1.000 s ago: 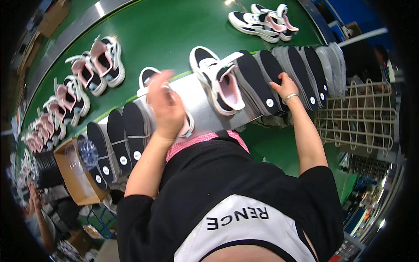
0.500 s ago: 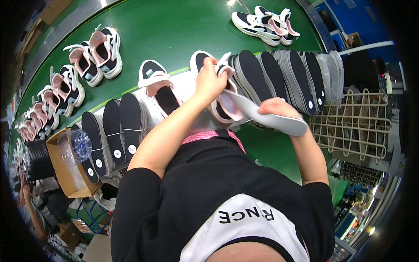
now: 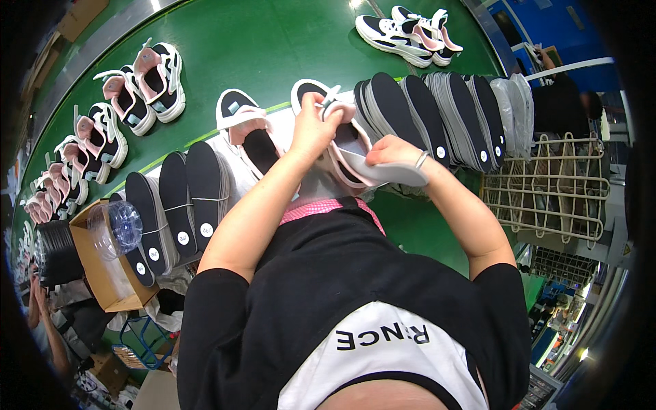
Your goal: The person places insoles into shoes on a conveyor belt. They take a shoe from the belt, pick up an insole from a stack, insert the insole into the shoe, and then place the shoe back on the conveyor belt.
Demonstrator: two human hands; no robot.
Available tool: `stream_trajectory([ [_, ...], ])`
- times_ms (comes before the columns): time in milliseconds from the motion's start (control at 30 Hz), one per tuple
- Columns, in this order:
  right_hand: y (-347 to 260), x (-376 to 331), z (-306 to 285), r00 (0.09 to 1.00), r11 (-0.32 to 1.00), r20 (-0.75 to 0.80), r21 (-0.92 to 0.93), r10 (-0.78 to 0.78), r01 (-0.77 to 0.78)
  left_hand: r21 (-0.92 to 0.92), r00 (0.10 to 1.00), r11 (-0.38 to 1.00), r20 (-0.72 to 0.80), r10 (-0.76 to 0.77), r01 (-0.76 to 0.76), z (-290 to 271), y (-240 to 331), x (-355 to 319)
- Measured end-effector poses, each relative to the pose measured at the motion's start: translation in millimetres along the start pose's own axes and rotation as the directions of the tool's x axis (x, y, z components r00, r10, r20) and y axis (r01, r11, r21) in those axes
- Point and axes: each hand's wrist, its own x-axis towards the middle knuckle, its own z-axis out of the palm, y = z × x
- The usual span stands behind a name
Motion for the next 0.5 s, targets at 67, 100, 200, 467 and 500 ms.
stream_trajectory([
  [67, -16.6, -6.3, 20.4, 0.966, 0.812, -0.132, -0.574, -0.222, 0.108, -0.008, 1.000, 1.000, 0.004, 0.013, -0.013, 2.3, -1.2, -1.5],
  [100, -15.2, 1.6, 32.5, 0.927, 0.705, -0.207, -0.705, -0.313, 0.081, -0.072, 0.998, 0.997, 0.051, -0.035, 0.039, -0.1, -1.5, 0.4],
  [200, -4.7, 20.4, 37.7, 0.851, 0.556, -0.303, -0.831, -0.429, -0.016, -0.240, 0.975, 0.956, 0.184, -0.123, 0.166, -0.8, 5.3, 4.0],
  [467, -24.4, -40.9, 8.2, 0.987, 0.451, -0.127, -0.890, -0.097, -0.070, 0.120, 0.992, 0.989, -0.072, 0.101, -0.092, 2.9, -12.3, 12.4],
  [500, -28.0, -42.1, 6.7, 0.985, 0.436, -0.112, -0.899, -0.129, -0.045, 0.095, 0.995, 0.993, -0.059, 0.080, -0.074, 3.9, -4.3, 9.3],
])
